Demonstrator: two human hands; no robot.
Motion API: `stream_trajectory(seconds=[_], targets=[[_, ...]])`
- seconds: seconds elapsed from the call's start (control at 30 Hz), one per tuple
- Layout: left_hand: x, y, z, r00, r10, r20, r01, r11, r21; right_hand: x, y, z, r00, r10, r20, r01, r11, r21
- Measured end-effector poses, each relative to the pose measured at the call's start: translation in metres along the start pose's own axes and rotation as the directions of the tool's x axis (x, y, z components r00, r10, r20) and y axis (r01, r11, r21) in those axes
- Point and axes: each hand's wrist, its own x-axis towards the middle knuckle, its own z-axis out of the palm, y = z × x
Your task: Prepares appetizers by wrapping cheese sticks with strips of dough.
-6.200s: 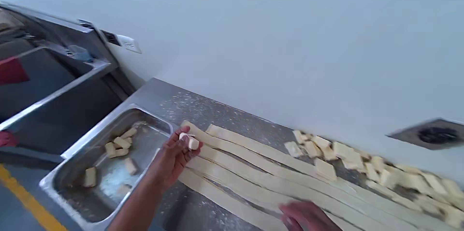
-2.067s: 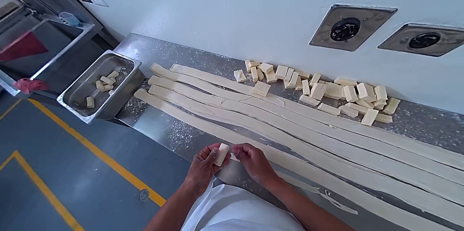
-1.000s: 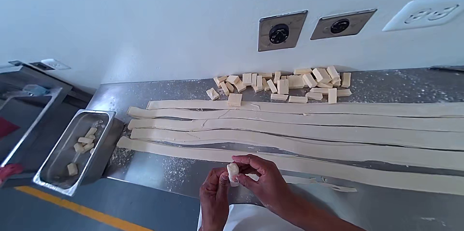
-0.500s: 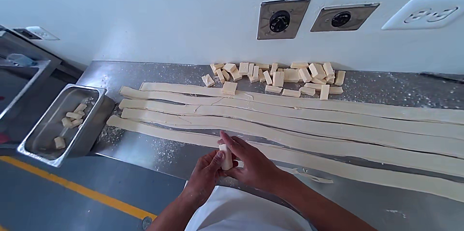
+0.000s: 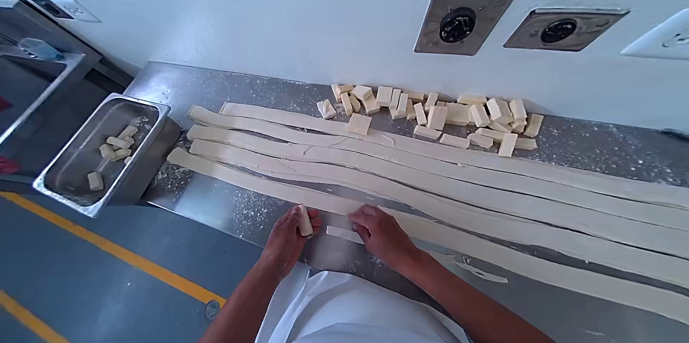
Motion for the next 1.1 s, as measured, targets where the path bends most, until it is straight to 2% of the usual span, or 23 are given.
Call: stream_trajectory(seconds=[0.07,0.17,0.23,0.3,0.37,0.43,0.53,0.63,0.7,0.8,0.87,0.93,0.97,1.03,1.1], targets=[[0.008,-0.001,-0.014,0.998,-0.057,-0.021,0.055,0.996,-0.071,-0.002,0.005,0.016,1.000,0.006,0.030,-0.002,0.994,-0.108],[0.007,-0.008,-0.024,0.995,-0.080,0.058,0.086,0.990,-0.112,0.001,0.003,0.038,0.999,-0.042,0.000,0.041,0.968,-0.249],[0.001,-0.013,-0.028,0.986,-0.056,0.160,0.077,0.989,-0.130,0.010,-0.003,0.038,0.994,0.040,0.105,-0.011,0.965,-0.262],[-0.005,-0.017,-0.031,0.967,-0.011,0.254,0.048,0.989,-0.137,0.020,-0.011,0.031,0.954,0.162,0.252,-0.102,0.967,-0.235],[-0.011,-0.018,-0.030,0.954,0.035,0.298,0.006,0.991,-0.135,0.022,-0.010,0.027,0.945,0.175,0.275,-0.147,0.982,-0.119],[-0.015,-0.019,-0.028,0.941,0.084,0.329,-0.040,0.990,-0.138,0.018,-0.005,0.021,0.966,0.163,0.202,-0.192,0.972,0.133],[-0.020,-0.022,-0.026,0.899,0.151,0.412,-0.095,0.984,-0.153,0.006,-0.002,0.012,0.961,0.248,0.118,-0.274,0.829,0.488],[-0.024,-0.023,-0.021,0.862,0.204,0.464,-0.162,0.978,-0.130,-0.004,-0.003,0.004,0.950,0.279,0.143,-0.309,0.751,0.583],[-0.025,-0.023,-0.017,0.835,0.240,0.494,-0.216,0.971,-0.105,-0.011,-0.010,-0.002,0.958,0.263,0.118,-0.277,0.726,0.630],[-0.024,-0.022,-0.013,0.807,0.280,0.520,-0.280,0.957,-0.079,-0.021,-0.028,-0.009,0.977,0.197,-0.080,-0.095,0.743,0.663],[-0.026,-0.020,-0.005,0.856,0.255,0.449,-0.239,0.966,-0.094,-0.024,-0.032,-0.007,0.965,0.099,-0.242,0.068,0.800,0.596],[-0.024,-0.011,0.000,0.948,0.135,0.290,-0.116,0.990,-0.081,-0.024,-0.028,-0.005,0.953,0.043,-0.301,0.109,0.875,0.472],[-0.019,-0.005,-0.003,0.980,0.061,0.187,-0.047,0.996,-0.081,-0.022,-0.025,-0.004,0.957,0.051,-0.285,0.078,0.901,0.426],[-0.001,0.013,-0.023,1.000,-0.026,0.006,0.027,0.995,-0.098,-0.025,-0.016,-0.003,0.973,0.127,-0.192,-0.041,0.916,0.398],[0.020,0.043,-0.054,0.984,0.043,-0.170,-0.063,0.992,-0.109,-0.031,-0.005,0.000,0.967,0.194,-0.162,-0.115,0.910,0.399]])
